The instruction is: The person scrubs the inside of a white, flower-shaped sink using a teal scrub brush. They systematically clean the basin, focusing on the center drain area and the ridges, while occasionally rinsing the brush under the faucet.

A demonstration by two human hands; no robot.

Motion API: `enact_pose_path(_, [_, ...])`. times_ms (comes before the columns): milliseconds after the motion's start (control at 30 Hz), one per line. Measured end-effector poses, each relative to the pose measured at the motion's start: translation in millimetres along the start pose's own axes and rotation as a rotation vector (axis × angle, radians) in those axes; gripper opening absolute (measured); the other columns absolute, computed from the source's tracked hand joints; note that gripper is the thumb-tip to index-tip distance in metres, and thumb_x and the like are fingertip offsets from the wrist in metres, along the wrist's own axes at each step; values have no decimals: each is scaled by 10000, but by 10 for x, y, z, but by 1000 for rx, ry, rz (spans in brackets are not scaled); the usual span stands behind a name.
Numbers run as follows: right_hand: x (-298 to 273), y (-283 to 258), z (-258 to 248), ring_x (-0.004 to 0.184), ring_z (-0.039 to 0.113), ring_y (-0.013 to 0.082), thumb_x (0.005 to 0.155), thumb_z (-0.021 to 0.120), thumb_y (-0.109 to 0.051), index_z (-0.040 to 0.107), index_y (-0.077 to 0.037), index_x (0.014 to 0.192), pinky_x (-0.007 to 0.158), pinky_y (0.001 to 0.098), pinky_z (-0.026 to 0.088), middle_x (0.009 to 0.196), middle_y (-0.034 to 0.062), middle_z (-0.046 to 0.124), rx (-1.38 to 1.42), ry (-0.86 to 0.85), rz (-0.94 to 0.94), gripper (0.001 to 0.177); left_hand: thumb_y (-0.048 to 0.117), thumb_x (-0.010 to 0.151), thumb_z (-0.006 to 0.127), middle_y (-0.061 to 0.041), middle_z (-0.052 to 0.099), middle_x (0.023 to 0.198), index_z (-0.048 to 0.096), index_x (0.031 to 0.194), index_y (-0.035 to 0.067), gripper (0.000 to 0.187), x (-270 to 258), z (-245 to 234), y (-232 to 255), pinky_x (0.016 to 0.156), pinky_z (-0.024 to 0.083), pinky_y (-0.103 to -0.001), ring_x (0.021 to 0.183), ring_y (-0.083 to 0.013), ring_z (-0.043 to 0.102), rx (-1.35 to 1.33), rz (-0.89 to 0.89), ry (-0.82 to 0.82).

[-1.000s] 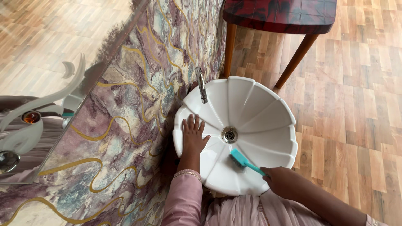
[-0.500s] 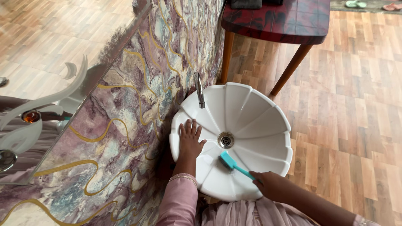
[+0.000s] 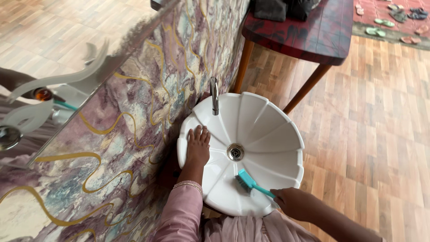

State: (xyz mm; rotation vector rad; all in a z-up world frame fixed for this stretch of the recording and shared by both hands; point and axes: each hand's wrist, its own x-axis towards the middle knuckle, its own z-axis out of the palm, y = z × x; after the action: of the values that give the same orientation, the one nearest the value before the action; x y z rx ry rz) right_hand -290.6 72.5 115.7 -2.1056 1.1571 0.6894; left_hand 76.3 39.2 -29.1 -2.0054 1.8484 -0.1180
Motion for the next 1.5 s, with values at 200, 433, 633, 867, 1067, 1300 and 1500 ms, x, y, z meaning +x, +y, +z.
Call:
enact_pose_path(200, [1126,-701,-2,763,691,407,1045,456,-279,427,-104,1503,716,534,538,847,213,714,-9,401,-47,491,353,1063,320,-85,76,1734,202,1634,158,615,-57,-67,1,1242,41,-584,1583,-326,47,-34,3,1])
enact_pose_path(433, [274,-356,170,812,718,379,1000,529,-289,593,-99,1338,763,513,572,872,179,732,-14,140,3,392,291,1025,358,-90,57,1730,170,1641,148,659,-43,-70,-16,1234,36,-583,1576,-345,36,13,12,-36])
enact_pose_path(633, [233,-150,101,859,754,328,965,573,-323,660,-149,1288,820,468,597,961,145,768,84,85,2,377,310,1029,331,-88,42,1730,147,1642,155,659,-26,-63,-23,1240,37,-578,1580,-338,19,-4,6,-45])
enact_pose_path(867, [1146,-674,-232,657,707,289,1031,480,-250,651,-9,1169,609,421,577,798,168,721,-12,285,0,325,266,1019,372,-110,85,1727,197,1645,132,664,-69,-45,-16,1233,53,-587,1579,-357,53,10,12,6])
enact_pose_path(1067, [98,100,-77,602,666,206,1022,541,-319,610,-187,1409,606,387,601,912,113,756,300,-248,88,414,275,1010,353,-100,54,1726,174,1638,156,663,-45,-89,-41,1239,20,-585,1578,-348,11,-28,28,-73])
enact_pose_path(1300, [1136,-623,-92,768,708,404,1020,521,-286,623,-140,1361,729,499,566,894,213,744,206,374,-75,385,271,1022,346,-88,81,1729,221,1624,165,624,-68,-125,-45,1239,33,-579,1581,-337,34,-45,6,-25])
enact_pose_path(1500, [709,-604,-31,666,736,260,1003,548,-329,611,-223,1399,691,428,598,970,114,785,275,74,-64,415,304,1005,389,-97,109,1724,246,1626,162,653,-103,-125,-49,1236,36,-580,1576,-334,56,-74,10,-6])
